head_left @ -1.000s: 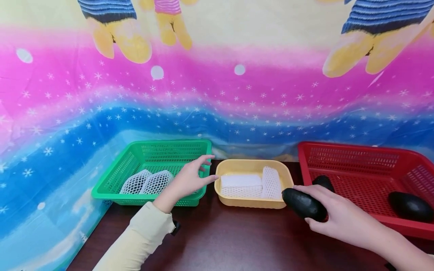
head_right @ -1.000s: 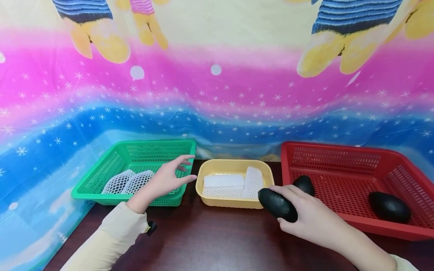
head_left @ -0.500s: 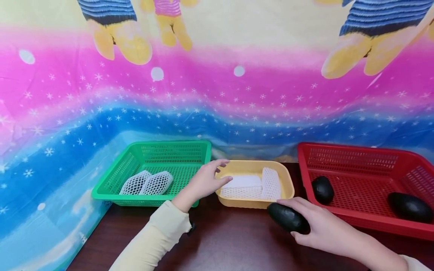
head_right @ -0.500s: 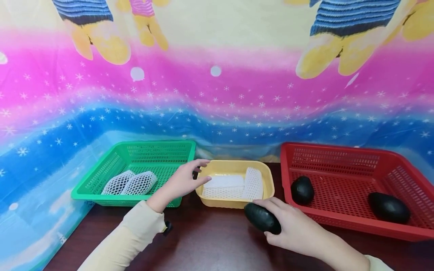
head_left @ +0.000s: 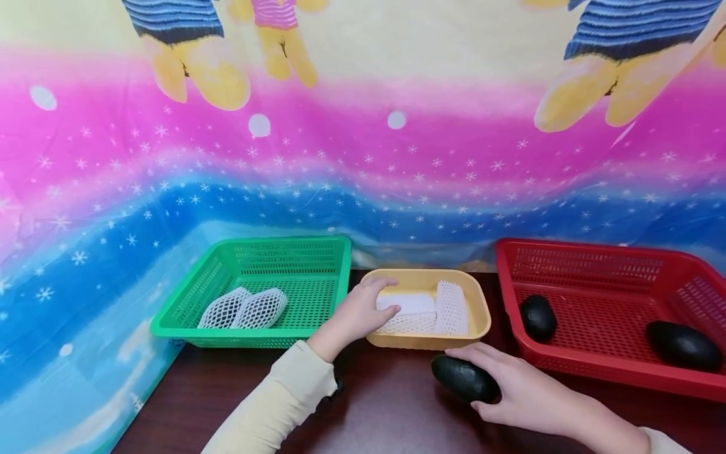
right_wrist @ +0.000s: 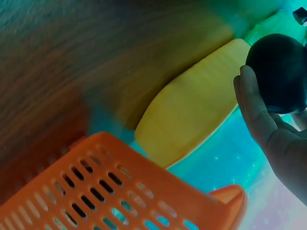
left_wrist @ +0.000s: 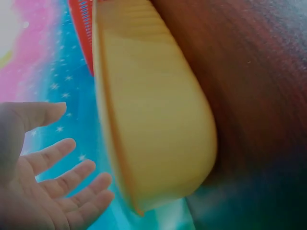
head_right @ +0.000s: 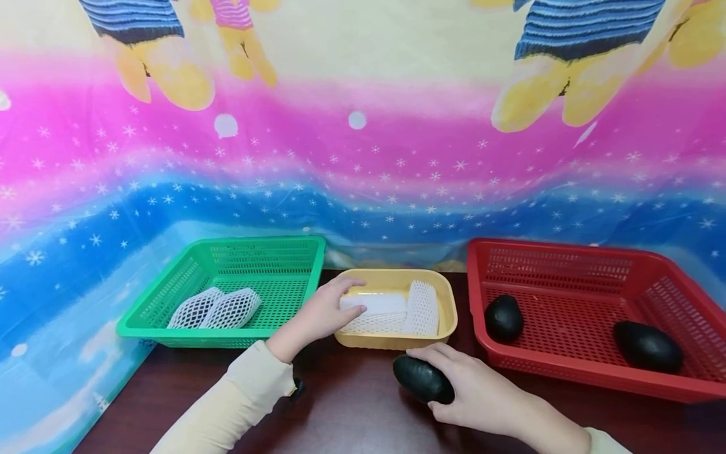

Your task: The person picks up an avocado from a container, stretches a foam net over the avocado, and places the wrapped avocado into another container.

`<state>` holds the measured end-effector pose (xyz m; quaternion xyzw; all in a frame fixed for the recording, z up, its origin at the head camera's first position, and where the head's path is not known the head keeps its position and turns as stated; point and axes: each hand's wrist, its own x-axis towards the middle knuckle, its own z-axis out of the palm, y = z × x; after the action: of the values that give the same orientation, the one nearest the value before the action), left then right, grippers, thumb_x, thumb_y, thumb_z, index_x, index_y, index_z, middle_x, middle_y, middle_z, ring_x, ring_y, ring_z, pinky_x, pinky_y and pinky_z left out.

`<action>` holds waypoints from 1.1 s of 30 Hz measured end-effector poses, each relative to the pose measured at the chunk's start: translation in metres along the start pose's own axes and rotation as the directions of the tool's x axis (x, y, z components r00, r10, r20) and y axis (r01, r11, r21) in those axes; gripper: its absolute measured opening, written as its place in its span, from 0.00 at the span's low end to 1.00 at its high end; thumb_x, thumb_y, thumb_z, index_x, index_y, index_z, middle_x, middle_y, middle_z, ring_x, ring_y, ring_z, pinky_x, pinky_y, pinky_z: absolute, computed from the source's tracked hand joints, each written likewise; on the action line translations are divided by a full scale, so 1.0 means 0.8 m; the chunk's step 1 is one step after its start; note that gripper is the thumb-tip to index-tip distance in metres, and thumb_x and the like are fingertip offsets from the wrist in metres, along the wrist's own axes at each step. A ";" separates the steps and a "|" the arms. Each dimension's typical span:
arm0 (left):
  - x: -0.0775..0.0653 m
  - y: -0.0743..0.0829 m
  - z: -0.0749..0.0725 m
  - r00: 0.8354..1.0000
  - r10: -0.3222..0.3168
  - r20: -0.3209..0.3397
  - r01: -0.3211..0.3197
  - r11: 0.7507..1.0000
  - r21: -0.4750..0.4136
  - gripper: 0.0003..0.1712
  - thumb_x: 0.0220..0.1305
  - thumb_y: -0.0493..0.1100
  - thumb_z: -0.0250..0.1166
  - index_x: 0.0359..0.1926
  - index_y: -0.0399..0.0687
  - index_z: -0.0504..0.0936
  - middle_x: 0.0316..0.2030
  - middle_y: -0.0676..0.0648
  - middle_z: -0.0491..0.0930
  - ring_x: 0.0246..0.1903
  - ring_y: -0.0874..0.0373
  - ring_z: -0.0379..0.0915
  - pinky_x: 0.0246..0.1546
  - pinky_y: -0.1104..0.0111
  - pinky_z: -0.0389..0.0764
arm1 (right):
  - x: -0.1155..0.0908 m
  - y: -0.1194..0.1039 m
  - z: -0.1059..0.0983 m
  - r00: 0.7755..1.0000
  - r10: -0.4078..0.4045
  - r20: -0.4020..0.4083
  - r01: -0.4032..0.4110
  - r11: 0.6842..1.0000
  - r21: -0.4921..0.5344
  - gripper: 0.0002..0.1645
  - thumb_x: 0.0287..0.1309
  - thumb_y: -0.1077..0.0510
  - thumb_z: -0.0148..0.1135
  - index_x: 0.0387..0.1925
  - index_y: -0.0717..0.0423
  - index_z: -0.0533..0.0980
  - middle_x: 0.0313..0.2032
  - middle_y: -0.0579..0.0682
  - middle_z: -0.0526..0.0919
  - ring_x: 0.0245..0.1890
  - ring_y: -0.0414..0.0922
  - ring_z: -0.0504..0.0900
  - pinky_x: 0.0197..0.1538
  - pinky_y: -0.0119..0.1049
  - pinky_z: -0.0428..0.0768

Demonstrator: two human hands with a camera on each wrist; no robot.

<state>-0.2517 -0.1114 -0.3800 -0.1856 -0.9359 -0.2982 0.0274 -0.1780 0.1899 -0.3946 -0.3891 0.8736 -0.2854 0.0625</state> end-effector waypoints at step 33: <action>0.035 -0.011 0.055 0.986 -0.128 0.107 0.099 0.964 0.246 0.26 0.68 0.42 0.66 0.65 0.41 0.79 0.60 0.43 0.80 0.61 0.48 0.74 0.60 0.58 0.76 | 0.003 0.014 0.030 0.994 -0.042 0.100 0.033 0.996 0.087 0.41 0.57 0.52 0.76 0.70 0.35 0.69 0.60 0.39 0.74 0.57 0.38 0.75 0.51 0.36 0.81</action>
<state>-0.2779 -0.0835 -0.4163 -0.1448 -0.9741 -0.1719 -0.0248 -0.1788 0.1831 -0.4202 -0.4166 0.8488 -0.3035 0.1182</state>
